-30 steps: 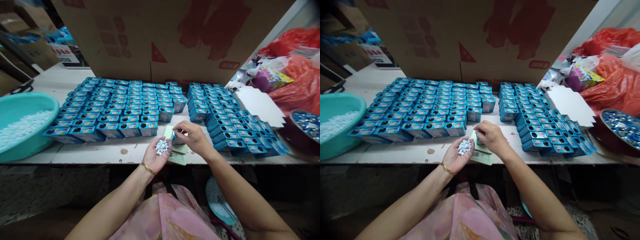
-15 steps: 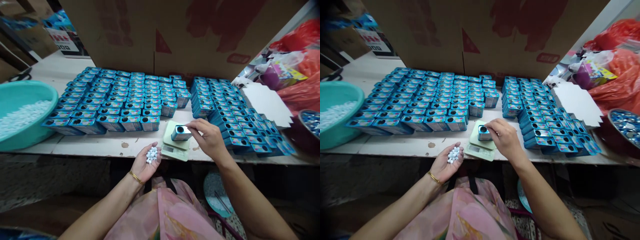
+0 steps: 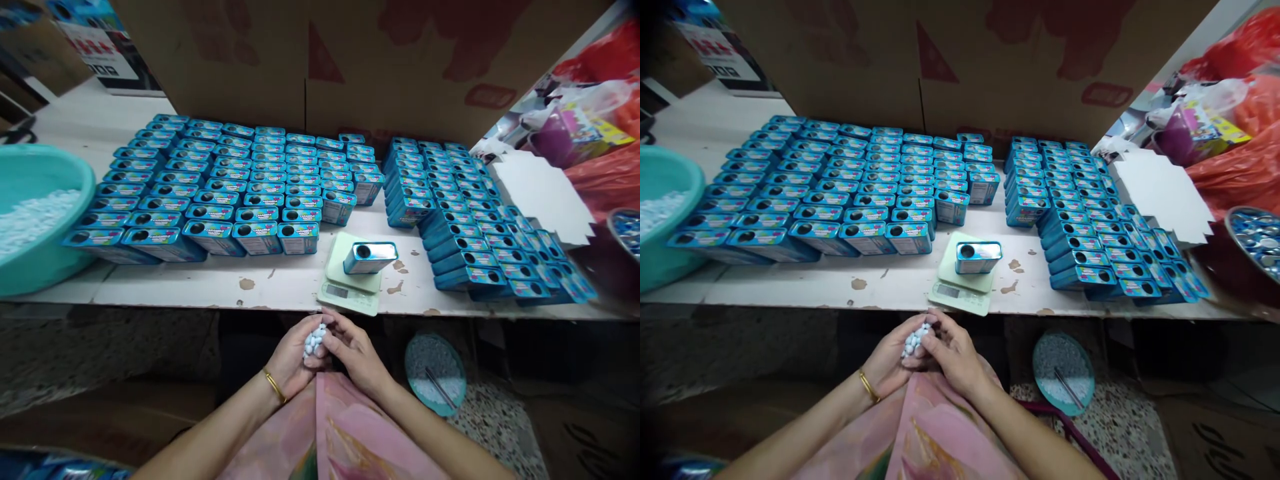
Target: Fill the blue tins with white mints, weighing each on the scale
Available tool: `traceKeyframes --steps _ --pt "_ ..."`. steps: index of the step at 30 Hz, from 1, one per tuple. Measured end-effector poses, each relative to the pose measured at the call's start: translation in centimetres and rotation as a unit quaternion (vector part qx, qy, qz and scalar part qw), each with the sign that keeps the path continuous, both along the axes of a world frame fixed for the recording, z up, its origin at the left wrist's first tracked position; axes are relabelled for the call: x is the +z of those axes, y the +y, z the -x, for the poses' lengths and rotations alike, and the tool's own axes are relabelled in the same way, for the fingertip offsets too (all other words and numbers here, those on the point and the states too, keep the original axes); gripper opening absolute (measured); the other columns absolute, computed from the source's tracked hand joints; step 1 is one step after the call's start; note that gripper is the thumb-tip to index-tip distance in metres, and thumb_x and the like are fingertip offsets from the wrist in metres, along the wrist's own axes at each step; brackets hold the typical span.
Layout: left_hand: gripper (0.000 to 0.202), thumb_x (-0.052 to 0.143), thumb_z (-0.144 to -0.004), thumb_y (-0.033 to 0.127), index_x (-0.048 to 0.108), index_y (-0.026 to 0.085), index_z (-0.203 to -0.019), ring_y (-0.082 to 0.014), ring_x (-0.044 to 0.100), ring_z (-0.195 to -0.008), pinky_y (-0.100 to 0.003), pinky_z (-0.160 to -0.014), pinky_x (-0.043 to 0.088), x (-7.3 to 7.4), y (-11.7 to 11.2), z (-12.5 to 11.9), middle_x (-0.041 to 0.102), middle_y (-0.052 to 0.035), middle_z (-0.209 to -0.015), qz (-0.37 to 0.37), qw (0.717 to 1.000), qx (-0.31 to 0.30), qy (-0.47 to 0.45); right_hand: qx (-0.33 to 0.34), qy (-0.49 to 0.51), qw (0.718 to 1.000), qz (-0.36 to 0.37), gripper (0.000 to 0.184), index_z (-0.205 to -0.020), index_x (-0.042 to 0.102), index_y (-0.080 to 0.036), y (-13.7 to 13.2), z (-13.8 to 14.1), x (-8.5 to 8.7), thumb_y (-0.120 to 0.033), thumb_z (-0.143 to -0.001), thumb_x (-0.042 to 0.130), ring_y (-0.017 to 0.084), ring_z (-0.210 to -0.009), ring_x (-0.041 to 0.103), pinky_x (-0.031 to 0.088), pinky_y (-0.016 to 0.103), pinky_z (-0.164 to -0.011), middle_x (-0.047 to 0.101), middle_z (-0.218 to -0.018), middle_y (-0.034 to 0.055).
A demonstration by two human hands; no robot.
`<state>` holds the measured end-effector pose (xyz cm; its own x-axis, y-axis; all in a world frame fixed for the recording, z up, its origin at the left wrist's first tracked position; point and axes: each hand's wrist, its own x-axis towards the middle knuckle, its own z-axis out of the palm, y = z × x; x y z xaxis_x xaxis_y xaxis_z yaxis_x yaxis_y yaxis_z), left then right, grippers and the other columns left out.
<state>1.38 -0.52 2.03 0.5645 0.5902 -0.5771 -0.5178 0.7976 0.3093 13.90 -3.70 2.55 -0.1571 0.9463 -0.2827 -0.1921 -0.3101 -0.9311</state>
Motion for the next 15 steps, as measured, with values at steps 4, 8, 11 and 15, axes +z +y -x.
traceKeyframes --steps 4,8,11,15 --pt "0.016 0.052 -0.075 0.026 0.054 0.015 -0.086 -0.0006 0.038 -0.040 -0.009 -0.030 0.021 0.0 0.2 -0.1 0.045 0.0034 -0.057 -0.025 0.999 0.011 0.027 0.014 -0.019 1.000 0.021 0.046 -0.120 0.041 -0.021 0.8 0.2 0.4 -0.030 -0.077 0.053 0.014 -0.070 0.057 0.049 0.032 -0.068 0.059 -0.086 0.0016" --pt "0.016 0.053 -0.075 0.027 0.053 0.016 -0.087 -0.0002 0.040 -0.041 -0.008 -0.029 0.021 0.8 1.0 -0.6 0.047 0.0030 -0.062 -0.028 0.998 0.051 0.031 0.015 -0.207 0.976 -0.060 0.045 -0.120 0.044 -0.021 2.3 0.1 0.9 -0.024 -0.076 0.053 0.014 -0.071 0.055 0.046 0.032 -0.070 0.059 -0.088 0.0027" --pt "0.014 0.050 -0.077 0.027 0.052 0.017 -0.086 -0.0004 0.041 -0.041 -0.008 -0.029 0.023 1.6 2.1 -1.1 0.048 0.0031 -0.063 -0.039 0.994 0.097 0.005 0.021 -0.357 0.921 -0.151 0.043 -0.115 0.050 -0.022 4.0 0.0 2.0 -0.019 -0.073 0.055 0.016 -0.081 0.053 0.042 0.032 -0.076 0.060 -0.092 0.0033" --pt "0.011 0.048 -0.078 0.024 0.051 0.014 -0.082 -0.0012 0.044 -0.041 -0.009 -0.028 0.024 2.1 3.4 -1.5 0.051 0.0025 -0.062 0.010 0.992 0.122 -0.038 0.073 -0.449 0.852 -0.260 0.031 -0.106 0.055 -0.023 5.7 -0.2 4.2 -0.016 -0.076 0.053 0.016 -0.085 0.050 0.039 0.029 -0.078 0.060 -0.091 0.0024"
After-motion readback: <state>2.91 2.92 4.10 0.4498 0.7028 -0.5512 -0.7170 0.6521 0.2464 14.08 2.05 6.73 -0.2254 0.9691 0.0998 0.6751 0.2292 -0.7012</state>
